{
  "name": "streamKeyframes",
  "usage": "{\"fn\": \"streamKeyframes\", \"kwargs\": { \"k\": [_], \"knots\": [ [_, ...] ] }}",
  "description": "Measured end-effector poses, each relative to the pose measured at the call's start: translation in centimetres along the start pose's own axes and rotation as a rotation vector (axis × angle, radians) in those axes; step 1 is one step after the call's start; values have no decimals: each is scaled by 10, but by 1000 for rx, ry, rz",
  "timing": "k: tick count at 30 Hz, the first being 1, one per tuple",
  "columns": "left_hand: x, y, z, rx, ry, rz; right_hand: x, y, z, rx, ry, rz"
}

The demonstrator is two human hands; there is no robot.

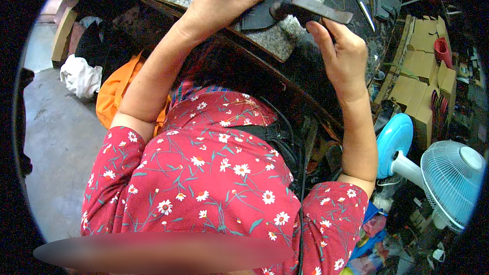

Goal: The person repeatedly cuts dark flexible material into identical shapes using scissors, then uses a hammer to tap the edges of each piece. The finished pieces are stacked on the table.

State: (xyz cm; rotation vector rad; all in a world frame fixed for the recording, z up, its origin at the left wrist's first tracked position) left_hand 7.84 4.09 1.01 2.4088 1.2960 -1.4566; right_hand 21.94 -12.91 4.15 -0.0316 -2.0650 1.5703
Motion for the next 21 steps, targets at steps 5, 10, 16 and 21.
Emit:
{"fn": "streamKeyframes", "kwargs": {
  "k": [5,10,16,21],
  "knots": [
    [-5,-4,4,-87,22,-32,12,-24,8,-235,-160,50],
    [-7,-4,4,-135,36,-42,29,6,12,-52,-256,27],
    [-4,-4,6,-129,71,-76,18,4,12,-77,-232,3],
    [1,0,6,-162,87,-74,16,8,6,-106,-297,102]
  ]
}}
Point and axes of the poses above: each hand's wrist, its own z-axis away from the middle knuckle, its own y-axis out of the palm, x = y × z, the point moved 5 cm from there along -z, towards the middle knuckle, and after that the axes turned 10 degrees about z, right-handed, at the moved point
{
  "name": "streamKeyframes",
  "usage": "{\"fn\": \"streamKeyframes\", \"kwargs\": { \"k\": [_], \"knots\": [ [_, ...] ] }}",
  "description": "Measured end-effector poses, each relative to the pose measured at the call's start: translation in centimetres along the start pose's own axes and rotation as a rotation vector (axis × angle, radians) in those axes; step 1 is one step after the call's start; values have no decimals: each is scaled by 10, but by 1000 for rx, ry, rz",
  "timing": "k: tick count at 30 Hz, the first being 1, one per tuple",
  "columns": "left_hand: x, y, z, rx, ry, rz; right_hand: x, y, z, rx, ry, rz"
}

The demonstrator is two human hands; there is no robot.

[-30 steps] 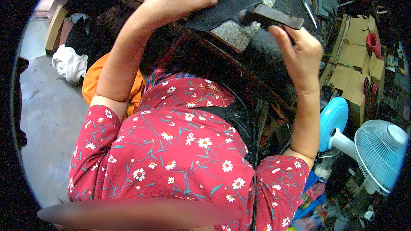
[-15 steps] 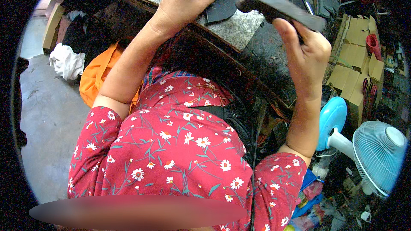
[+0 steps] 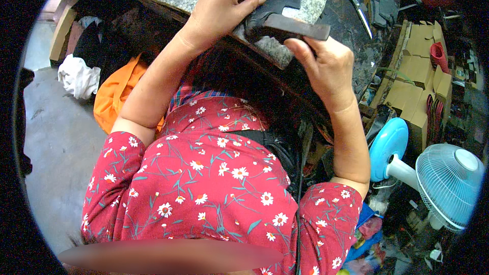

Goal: The person repeatedly cuts dark flexible material into identical shapes using scissors, then uses a hammer to tap the edges of each piece. The finished pieces are stacked on the table.

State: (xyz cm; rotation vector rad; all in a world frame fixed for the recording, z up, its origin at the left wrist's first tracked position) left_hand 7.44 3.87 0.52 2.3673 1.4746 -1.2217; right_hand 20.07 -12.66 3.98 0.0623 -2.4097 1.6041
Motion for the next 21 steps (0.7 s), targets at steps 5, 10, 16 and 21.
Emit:
{"fn": "streamKeyframes", "kwargs": {
  "k": [5,10,16,21],
  "knots": [
    [2,-1,0,77,-83,-9,-29,-23,-14,-91,176,253],
    [2,-1,-1,69,-60,1,-44,-26,-7,-213,300,-248],
    [3,0,0,98,-88,-28,-65,-1,-3,-36,341,-51],
    [1,-2,0,101,-97,-20,-70,-32,18,-198,166,190]
  ]
}}
Point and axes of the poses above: each hand's wrist, its own z-axis away from the middle knuckle, its own y-axis out of the palm, x = y × z, the point moved 5 cm from there along -z, towards the middle knuckle, and after that the axes turned 10 degrees about z, right-handed, at the moved point
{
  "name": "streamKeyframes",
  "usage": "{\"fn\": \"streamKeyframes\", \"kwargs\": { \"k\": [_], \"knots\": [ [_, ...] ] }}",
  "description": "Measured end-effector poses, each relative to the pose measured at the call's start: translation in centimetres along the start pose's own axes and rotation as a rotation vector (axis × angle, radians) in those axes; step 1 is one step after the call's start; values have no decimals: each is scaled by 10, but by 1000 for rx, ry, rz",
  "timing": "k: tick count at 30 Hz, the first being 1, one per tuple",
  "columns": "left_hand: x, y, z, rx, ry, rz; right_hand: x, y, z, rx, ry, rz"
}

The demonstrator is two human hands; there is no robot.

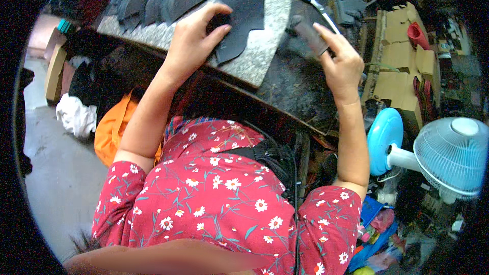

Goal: The person repeatedly cuts dark flexible material into identical shapes using scissors, then uses a hammer to tap the edges of each piece. The finished pieces are stacked on the table.

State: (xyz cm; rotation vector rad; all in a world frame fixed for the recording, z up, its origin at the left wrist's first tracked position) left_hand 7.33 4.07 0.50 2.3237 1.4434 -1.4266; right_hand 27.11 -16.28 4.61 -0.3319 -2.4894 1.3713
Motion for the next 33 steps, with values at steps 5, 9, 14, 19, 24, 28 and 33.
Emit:
{"fn": "streamKeyframes", "kwargs": {
  "k": [5,9,14,19,24,28,33],
  "knots": [
    [-12,-1,-4,33,5,-1,-6,-2,18,198,73,39],
    [-24,9,-6,-39,-280,522,2,-16,8,49,20,-256],
    [-52,35,-7,24,-114,541,20,10,-6,398,392,-1085],
    [-38,35,-10,-28,3,320,10,12,-35,230,434,-869],
    [-38,36,-2,-88,129,264,2,19,-41,374,333,-903],
    [-26,42,-4,-17,-163,428,-25,3,-62,199,236,-712],
    [-23,41,-12,108,-252,313,-123,-36,-113,-319,134,-310]
  ]
}}
Point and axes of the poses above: each hand's wrist, its own z-axis away from the middle knuckle, its own y-axis out of the palm, x = y × z, the point moved 5 cm from there along -z, towards the middle knuckle, and after that the axes turned 10 degrees about z, right-handed, at the moved point
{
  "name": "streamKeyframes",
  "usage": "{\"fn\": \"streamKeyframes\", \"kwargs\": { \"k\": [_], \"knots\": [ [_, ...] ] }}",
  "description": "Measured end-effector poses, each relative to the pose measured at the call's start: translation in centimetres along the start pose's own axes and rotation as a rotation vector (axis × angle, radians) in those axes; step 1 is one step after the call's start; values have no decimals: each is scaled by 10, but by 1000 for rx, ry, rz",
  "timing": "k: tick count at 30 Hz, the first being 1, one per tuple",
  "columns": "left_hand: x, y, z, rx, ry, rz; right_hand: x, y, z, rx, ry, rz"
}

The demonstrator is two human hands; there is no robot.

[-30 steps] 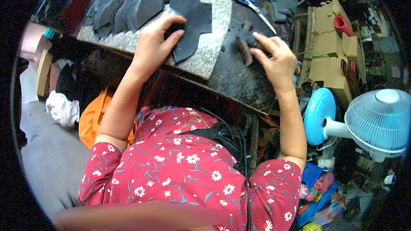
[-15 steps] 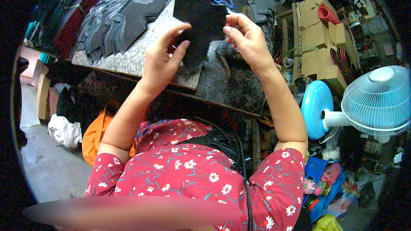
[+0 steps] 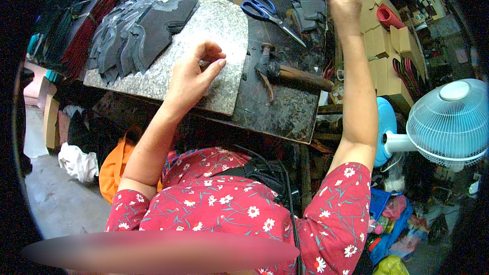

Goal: The person repeatedly cuts dark flexible material into identical shapes using scissors, then uses a hammer to tap the edges of each piece. The finished pieces are stacked on the table.

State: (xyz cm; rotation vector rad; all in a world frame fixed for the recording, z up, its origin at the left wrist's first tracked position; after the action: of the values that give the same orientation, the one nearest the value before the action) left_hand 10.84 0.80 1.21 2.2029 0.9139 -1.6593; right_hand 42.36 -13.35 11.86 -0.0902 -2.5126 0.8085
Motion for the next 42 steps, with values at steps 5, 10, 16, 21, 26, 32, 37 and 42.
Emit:
{"fn": "streamKeyframes", "kwargs": {
  "k": [5,10,16,21,26,32,37,42],
  "knots": [
    [-3,0,-3,12,-37,-23,-100,16,-2,85,-190,303],
    [-4,0,-4,20,-55,-45,-173,39,17,580,218,330],
    [-4,1,-2,29,-23,-78,-152,68,8,405,554,216],
    [-3,1,-1,30,-39,-51,-125,100,24,512,686,805],
    [-4,2,-1,38,-15,-87,-110,92,30,511,659,833],
    [0,1,0,50,-13,-140,-107,118,21,505,319,750],
    [5,2,-2,-2,36,-49,-120,134,-4,507,233,657],
    [4,0,-3,-7,49,-25,-27,139,-25,300,-90,633]
  ]
}}
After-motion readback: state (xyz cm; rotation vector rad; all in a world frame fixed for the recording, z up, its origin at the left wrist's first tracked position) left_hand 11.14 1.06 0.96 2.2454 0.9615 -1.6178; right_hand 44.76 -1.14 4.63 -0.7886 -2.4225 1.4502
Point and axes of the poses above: each hand's wrist, its own z-axis away from the middle knuckle, its own y-axis out of the palm, x = y × z, the point moved 5 cm from there along -z, towards the middle knuckle, and after that the axes turned 10 degrees about z, right-handed, at the moved point
